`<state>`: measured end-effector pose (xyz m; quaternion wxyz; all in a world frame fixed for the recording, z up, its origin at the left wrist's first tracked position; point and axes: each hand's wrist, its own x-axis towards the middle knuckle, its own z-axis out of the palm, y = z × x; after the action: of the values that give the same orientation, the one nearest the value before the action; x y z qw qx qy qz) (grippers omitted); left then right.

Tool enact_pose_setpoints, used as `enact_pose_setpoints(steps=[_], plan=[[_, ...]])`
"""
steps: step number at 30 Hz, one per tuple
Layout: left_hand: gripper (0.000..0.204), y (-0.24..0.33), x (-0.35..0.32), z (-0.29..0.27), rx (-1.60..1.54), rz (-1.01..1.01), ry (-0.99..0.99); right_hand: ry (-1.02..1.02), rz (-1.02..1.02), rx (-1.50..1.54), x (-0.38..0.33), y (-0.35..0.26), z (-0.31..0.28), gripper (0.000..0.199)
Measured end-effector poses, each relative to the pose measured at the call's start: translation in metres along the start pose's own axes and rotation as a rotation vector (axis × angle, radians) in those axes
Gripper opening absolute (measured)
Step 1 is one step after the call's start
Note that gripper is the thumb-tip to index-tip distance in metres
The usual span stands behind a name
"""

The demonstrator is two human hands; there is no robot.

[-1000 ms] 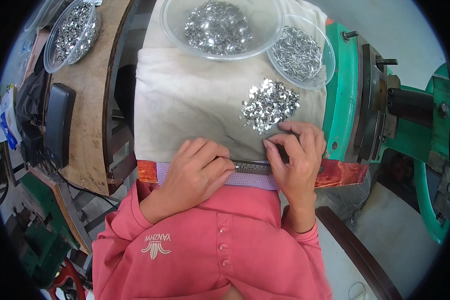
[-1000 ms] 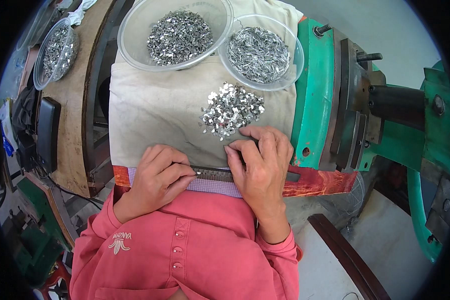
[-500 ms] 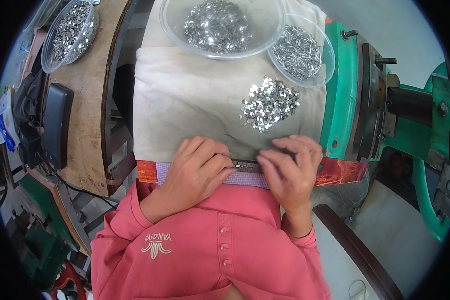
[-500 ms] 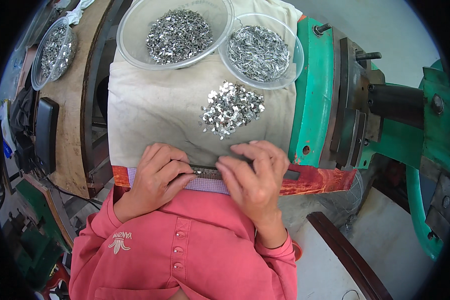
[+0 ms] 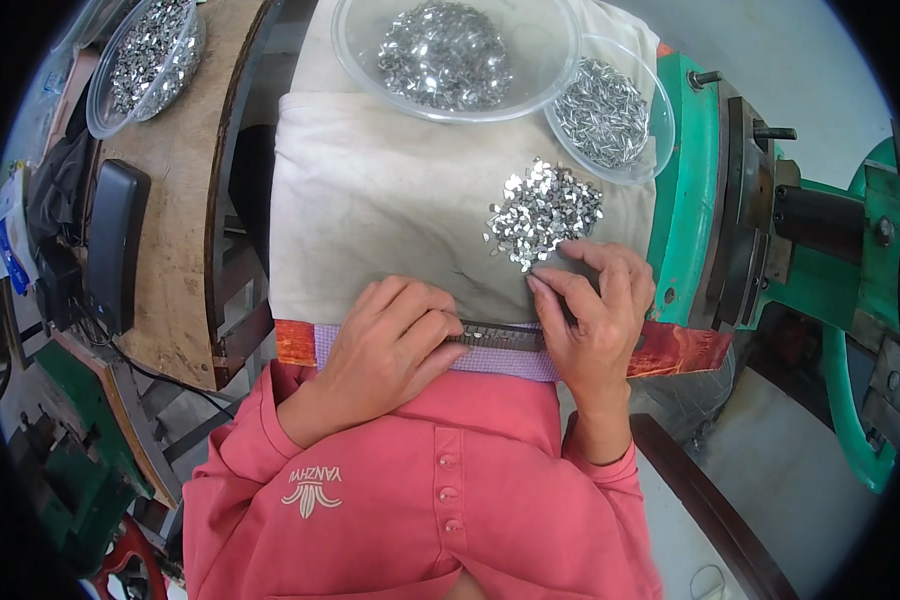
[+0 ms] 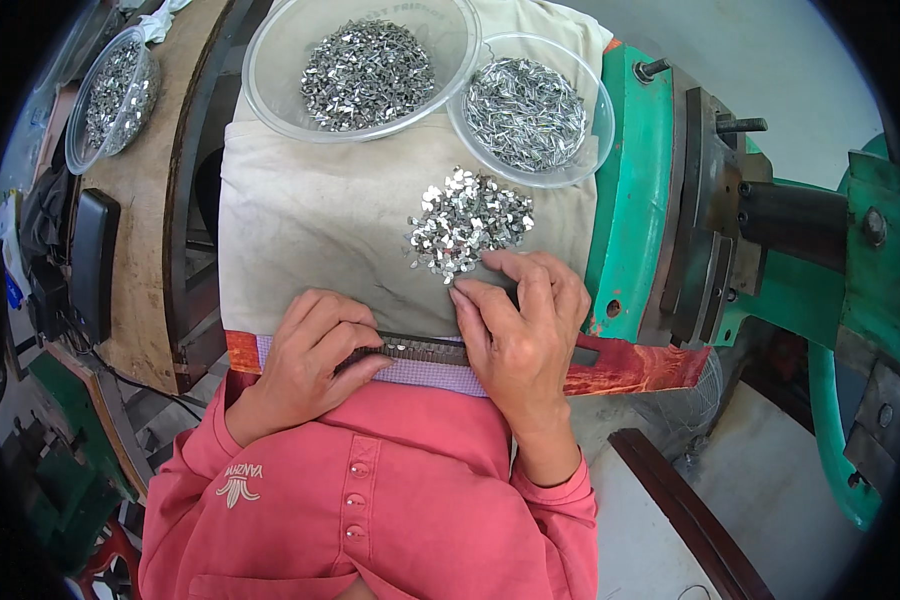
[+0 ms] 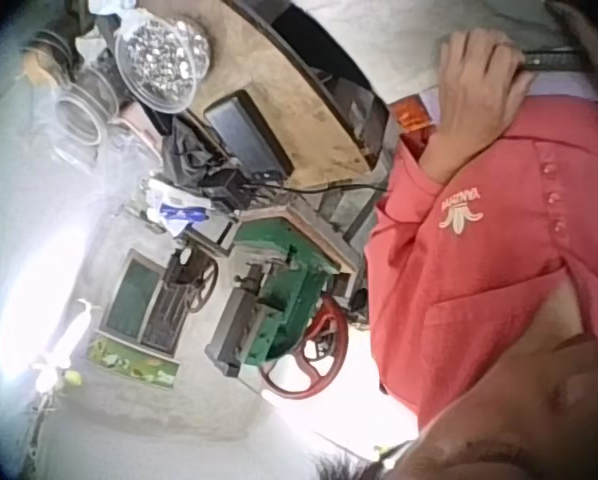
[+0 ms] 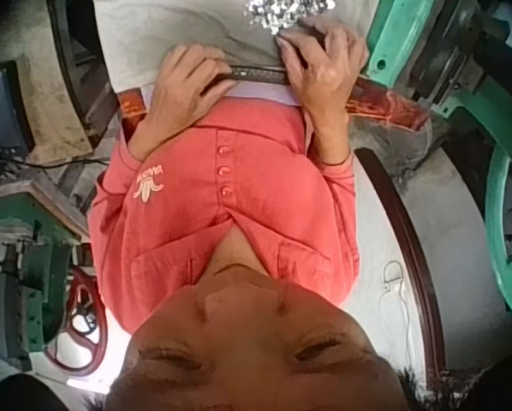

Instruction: The person places small, shiny metal pieces into the slots of a metal strip held in a green machine. They pick up the pieces from a pile on a white cloth and insert them one by one into the strip, occasionally adjusting the strip's position.

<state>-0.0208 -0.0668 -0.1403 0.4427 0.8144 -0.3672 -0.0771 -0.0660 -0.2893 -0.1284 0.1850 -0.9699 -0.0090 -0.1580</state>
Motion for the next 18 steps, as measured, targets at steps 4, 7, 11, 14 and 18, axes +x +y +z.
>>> enact_pose_setpoints(steps=[4, 7, 11, 14, 18], plan=[[0.029, -0.0012, 0.0008, -0.0019, -0.006, 0.001, -0.016, 0.001, 0.031, 0.016, 0.0001, -0.0011, 0.0018, 0.019], [0.029, -0.0013, 0.0009, -0.0041, -0.022, 0.002, -0.024, 0.002, 0.028, 0.024, -0.0008, -0.0012, 0.0017, 0.019], [0.029, -0.0017, 0.0007, -0.0063, -0.044, -0.02, -0.015, 0.006, 0.027, 0.025, 0.0013, -0.0016, 0.0012, 0.019], [0.026, -0.0019, 0.0006, -0.0087, -0.037, -0.011, -0.02, 0.014, 0.028, 0.015, 0.0016, -0.0014, 0.0018, 0.019], [0.022, -0.0008, 0.0014, -0.0095, -0.022, -0.014, -0.03, 0.049, -0.001, 0.065, -0.002, -0.0003, 0.0004, 0.019]])
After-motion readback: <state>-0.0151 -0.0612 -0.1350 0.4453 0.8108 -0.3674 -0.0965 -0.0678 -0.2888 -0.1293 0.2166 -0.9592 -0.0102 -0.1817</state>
